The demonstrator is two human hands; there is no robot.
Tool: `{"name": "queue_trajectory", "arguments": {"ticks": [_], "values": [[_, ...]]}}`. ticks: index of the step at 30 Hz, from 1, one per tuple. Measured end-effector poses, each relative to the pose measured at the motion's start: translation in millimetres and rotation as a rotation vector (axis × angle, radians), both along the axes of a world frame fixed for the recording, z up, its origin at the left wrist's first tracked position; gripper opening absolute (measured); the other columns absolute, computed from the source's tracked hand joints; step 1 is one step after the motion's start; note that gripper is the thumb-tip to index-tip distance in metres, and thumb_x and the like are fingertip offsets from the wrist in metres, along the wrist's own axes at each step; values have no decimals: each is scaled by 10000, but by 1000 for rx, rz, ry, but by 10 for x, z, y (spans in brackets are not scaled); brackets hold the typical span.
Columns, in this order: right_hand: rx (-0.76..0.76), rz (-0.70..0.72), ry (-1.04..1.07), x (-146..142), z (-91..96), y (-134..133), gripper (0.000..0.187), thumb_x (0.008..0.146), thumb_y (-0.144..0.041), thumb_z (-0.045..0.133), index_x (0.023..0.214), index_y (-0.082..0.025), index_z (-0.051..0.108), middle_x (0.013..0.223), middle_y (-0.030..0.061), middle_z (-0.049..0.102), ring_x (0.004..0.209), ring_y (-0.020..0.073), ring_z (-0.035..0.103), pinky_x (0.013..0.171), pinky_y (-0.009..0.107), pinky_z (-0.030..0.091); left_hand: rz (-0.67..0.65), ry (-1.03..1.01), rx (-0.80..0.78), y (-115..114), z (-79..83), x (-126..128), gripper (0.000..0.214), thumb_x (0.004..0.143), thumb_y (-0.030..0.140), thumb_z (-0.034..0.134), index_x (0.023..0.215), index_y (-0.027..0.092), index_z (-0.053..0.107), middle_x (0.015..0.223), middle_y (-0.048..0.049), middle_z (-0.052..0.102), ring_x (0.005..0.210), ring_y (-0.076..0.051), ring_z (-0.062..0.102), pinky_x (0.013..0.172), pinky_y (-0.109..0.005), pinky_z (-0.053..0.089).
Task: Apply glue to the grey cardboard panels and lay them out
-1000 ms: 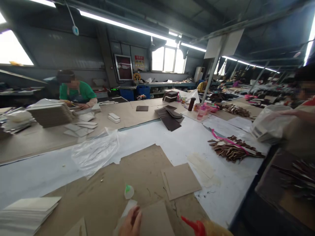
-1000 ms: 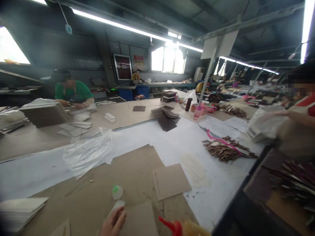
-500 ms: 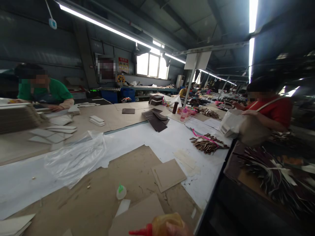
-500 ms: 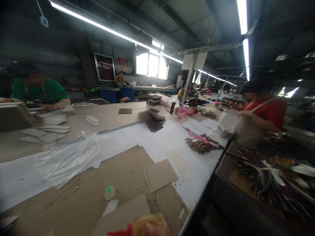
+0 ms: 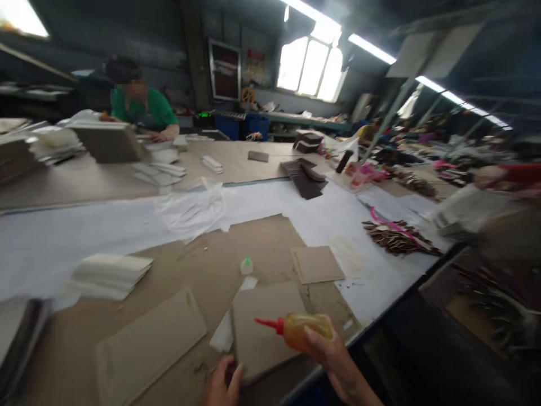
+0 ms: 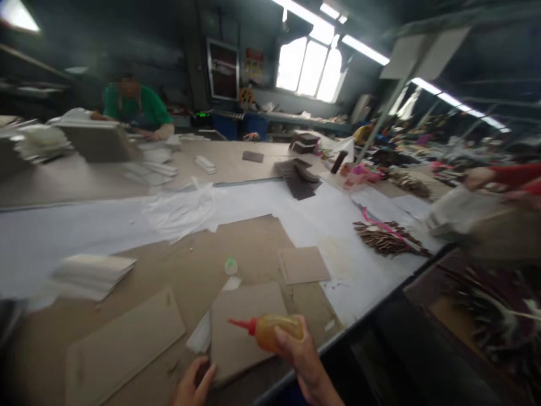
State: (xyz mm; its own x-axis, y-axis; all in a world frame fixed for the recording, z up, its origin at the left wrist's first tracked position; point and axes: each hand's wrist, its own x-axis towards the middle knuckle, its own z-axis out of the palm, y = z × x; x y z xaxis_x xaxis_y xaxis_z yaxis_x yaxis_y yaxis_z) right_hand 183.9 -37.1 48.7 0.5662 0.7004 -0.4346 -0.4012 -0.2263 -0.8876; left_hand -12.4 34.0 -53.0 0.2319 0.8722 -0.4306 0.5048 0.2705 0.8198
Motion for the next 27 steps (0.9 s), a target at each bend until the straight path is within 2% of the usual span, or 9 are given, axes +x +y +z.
{"name": "queue_trajectory", "arguments": {"ticks": [3, 9, 12, 17, 22, 27], "values": [[-131, 62, -100, 69, 70, 48, 527, 561, -428, 746, 942, -205, 457, 858, 53, 661, 831, 255, 618, 798, 426, 461, 108, -117, -55, -169, 89, -103, 288, 655, 483, 536, 730, 205, 554, 743, -77, 640, 747, -252, 592, 725, -394, 465], [-258, 119, -388, 41, 35, 200, 594, 513, -494, 739, 949, -215, 449, 774, 2, 616, 736, 212, 589, 676, 339, 479, 260, -168, -232, -162, 178, -29, 312, 607, 466, 529, 751, 192, 486, 593, 3, 550, 523, -167, 521, 508, -301, 424], [-273, 164, -491, 19, -8, 304, 599, 527, -502, 722, 970, -216, 439, 790, 3, 593, 730, 205, 581, 677, 333, 479, 277, -167, -285, -217, 192, -32, 264, 599, 439, 539, 677, 214, 425, 502, 47, 491, 440, -136, 483, 425, -253, 371], [-272, 310, -632, 43, -124, 524, 586, 571, -479, 706, 1010, -231, 408, 875, 19, 555, 800, 211, 570, 717, 339, 476, 255, -177, -307, -255, 217, -24, 216, 615, 404, 519, 623, 217, 412, 455, 55, 470, 399, -126, 473, 380, -233, 337], [-254, 355, -705, 23, -168, 679, 589, 580, -490, 688, 1023, -233, 396, 868, 10, 537, 765, 200, 565, 710, 344, 471, 287, -222, -334, -234, 241, -13, 218, 600, 398, 534, 624, 215, 418, 439, 62, 471, 388, -119, 467, 382, -230, 339], [-252, 318, -598, 7, 26, 553, 547, 567, -445, 709, 980, -227, 425, 820, 4, 562, 737, 192, 564, 688, 327, 471, 345, -292, -414, -228, 287, -27, 286, 529, 418, 597, 639, 200, 447, 484, 58, 507, 406, -121, 497, 392, -237, 369]]}}
